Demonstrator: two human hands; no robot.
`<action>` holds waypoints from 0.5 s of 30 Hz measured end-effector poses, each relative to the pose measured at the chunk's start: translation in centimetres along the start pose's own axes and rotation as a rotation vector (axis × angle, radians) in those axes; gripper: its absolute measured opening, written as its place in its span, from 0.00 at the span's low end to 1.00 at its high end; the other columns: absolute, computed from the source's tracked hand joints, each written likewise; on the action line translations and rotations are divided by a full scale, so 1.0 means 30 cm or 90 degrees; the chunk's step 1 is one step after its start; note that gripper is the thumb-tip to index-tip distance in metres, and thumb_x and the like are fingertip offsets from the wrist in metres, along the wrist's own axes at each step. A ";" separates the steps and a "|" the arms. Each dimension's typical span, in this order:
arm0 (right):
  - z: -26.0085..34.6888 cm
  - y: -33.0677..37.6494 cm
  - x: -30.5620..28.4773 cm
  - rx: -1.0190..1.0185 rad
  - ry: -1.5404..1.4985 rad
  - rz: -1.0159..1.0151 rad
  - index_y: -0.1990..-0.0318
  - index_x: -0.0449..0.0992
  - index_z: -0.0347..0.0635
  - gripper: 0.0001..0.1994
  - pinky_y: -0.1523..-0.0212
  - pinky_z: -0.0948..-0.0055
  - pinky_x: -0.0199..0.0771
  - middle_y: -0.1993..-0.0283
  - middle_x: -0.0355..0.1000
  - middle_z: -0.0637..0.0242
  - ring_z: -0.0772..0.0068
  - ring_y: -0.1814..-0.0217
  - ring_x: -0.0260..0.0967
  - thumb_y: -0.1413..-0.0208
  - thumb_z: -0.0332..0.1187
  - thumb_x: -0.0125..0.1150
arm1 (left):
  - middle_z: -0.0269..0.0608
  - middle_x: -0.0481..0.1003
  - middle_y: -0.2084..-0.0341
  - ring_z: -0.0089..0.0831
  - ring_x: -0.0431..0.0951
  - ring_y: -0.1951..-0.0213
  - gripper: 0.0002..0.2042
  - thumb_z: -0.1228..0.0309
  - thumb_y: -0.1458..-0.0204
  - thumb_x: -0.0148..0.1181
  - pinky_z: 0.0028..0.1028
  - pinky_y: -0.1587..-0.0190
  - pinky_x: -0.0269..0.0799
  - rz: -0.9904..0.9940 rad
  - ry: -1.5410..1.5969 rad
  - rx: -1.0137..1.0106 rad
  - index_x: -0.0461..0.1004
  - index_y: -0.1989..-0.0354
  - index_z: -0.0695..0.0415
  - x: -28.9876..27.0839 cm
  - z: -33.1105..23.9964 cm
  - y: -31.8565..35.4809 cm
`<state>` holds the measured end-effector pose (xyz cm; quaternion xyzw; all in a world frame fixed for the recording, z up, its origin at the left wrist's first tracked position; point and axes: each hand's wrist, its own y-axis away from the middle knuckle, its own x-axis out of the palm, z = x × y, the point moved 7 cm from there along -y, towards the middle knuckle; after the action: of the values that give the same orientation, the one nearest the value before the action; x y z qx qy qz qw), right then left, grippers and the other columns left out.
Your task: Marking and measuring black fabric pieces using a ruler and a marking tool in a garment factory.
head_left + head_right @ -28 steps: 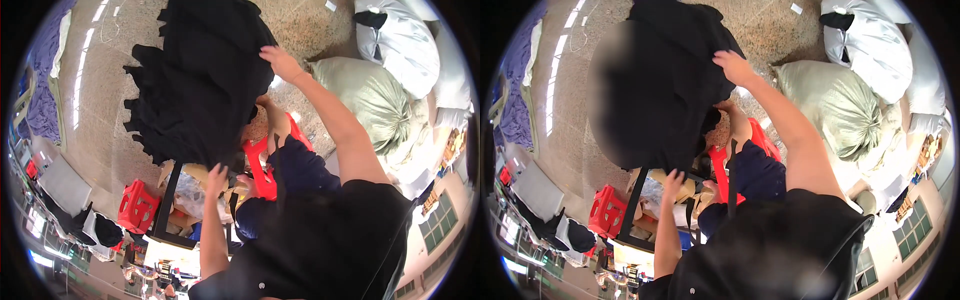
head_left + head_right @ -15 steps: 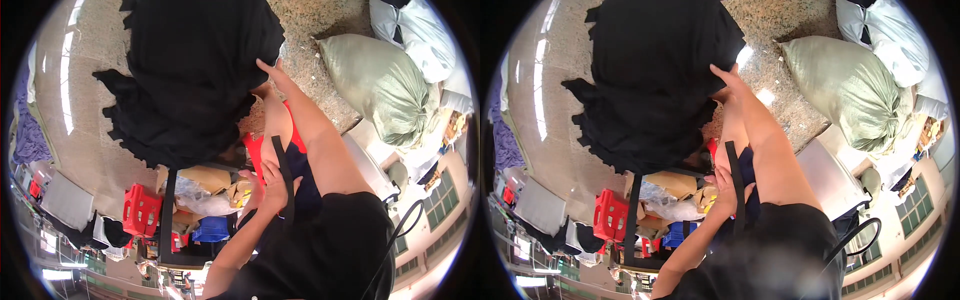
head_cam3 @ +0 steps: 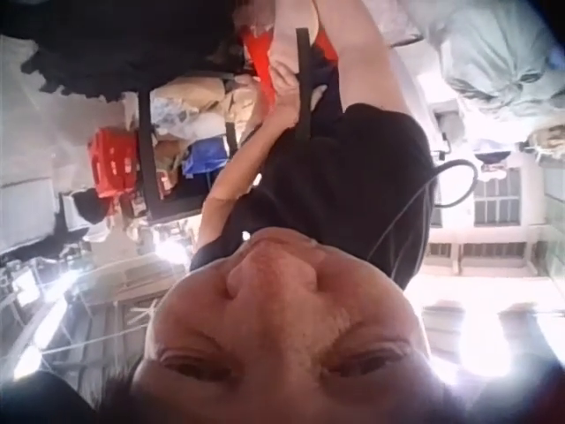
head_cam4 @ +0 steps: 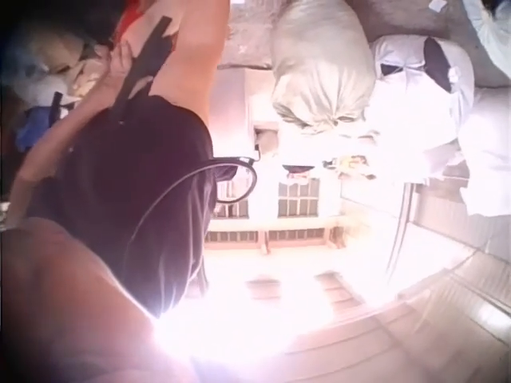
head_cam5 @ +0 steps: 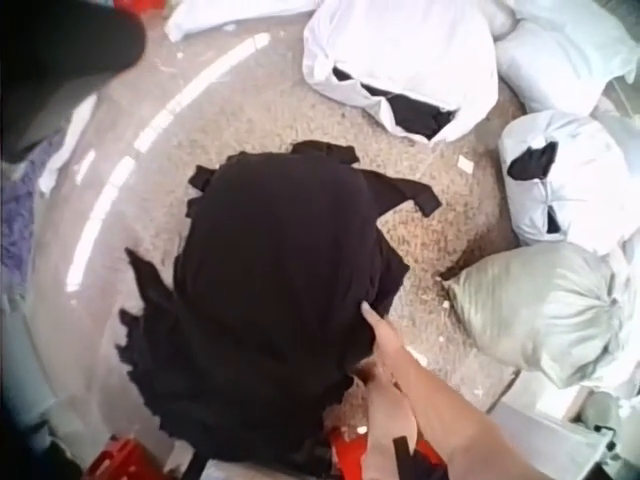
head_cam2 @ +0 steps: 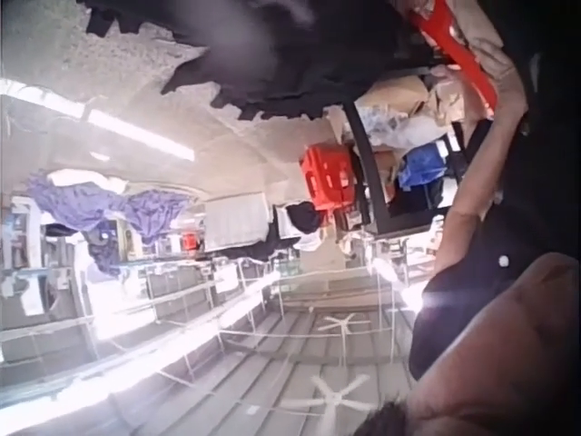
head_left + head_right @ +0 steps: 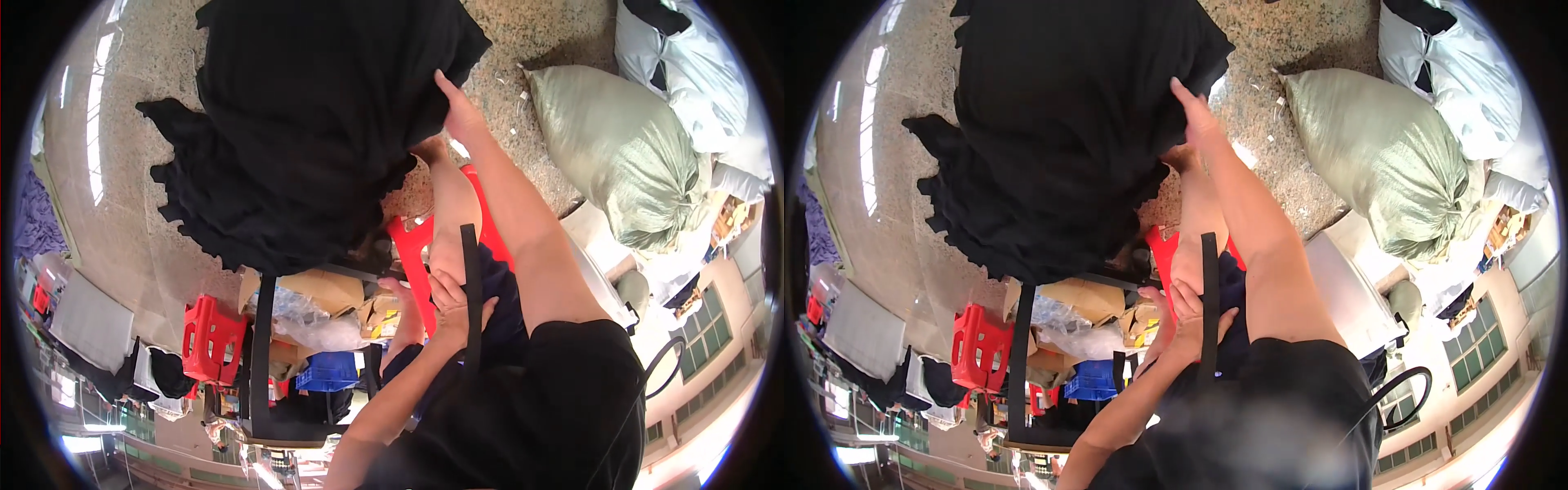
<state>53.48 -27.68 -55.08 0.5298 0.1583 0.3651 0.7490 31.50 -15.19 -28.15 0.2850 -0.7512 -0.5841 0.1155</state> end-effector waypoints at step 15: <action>-0.017 0.082 0.210 -0.327 0.336 -0.203 0.59 0.70 0.32 0.27 0.55 0.63 0.72 0.62 0.74 0.49 0.49 0.57 0.72 0.69 0.38 0.71 | 0.80 0.37 0.41 0.69 0.52 0.42 0.54 0.56 0.57 0.63 0.50 0.41 0.55 -0.164 -0.134 0.166 0.26 0.38 0.73 0.118 0.079 -0.023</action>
<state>56.55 -22.41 -52.10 0.1824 0.3291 0.3957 0.8378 27.63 -15.37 -30.05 0.3288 -0.7854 -0.5187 -0.0772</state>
